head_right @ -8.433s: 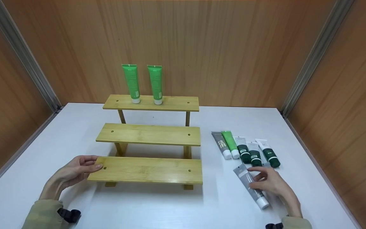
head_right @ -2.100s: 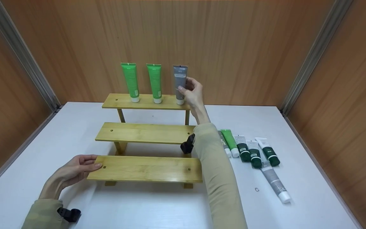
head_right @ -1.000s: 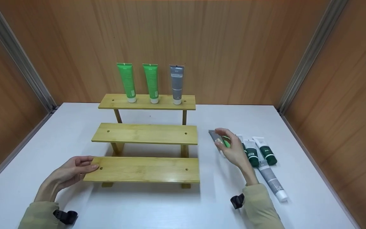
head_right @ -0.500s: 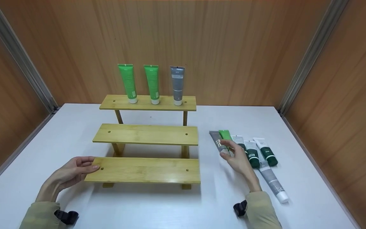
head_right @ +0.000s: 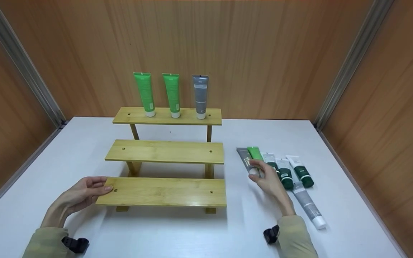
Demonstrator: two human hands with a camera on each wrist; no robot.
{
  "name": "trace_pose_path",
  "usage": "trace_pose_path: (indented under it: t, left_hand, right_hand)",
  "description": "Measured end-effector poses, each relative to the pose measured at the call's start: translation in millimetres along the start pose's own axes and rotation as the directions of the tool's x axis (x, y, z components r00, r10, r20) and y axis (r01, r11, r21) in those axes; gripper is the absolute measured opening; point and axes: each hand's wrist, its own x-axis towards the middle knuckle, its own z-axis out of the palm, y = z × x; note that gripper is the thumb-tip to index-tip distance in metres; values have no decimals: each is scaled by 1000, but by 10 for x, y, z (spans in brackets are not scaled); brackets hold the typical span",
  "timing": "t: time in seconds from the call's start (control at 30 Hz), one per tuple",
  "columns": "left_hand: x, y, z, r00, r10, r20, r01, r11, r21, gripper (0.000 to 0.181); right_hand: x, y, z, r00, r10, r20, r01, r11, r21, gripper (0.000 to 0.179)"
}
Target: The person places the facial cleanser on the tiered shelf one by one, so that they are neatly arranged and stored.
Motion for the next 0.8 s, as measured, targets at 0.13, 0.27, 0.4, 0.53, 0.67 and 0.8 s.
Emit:
trace_pose_path:
  t: [0.13,0.27,0.4,0.53,0.67,0.8]
  left_hand:
    - [3,-3,-5,1000,6,1,-6,1000,18,69]
    - [5,2,-1,1000,-3,-10,3,1000,21,68]
    - [4,8,6,1000,-14,-23,15,1000,25,69]
    - [0,12,8,1000,-19,-24,19,1000,25,69]
    - [-5,12,2,1000,-11,-17,12,1000,18,69]
    - [-4,12,1,1000,-8,-7,8,1000,11,68]
  right_hand:
    - [9,12,4,1000,-5,13,5,1000,-19,52]
    - [27,23,7,1000,1,28,0,998,-58,53]
    - [42,35,11,998,22,62,-17,996,-84,56]
    - [55,48,22,995,32,93,-22,994,-110,58]
    - [62,54,28,994,25,104,-10,989,-146,57]
    - [59,55,22,994,20,105,1,981,-196,54]
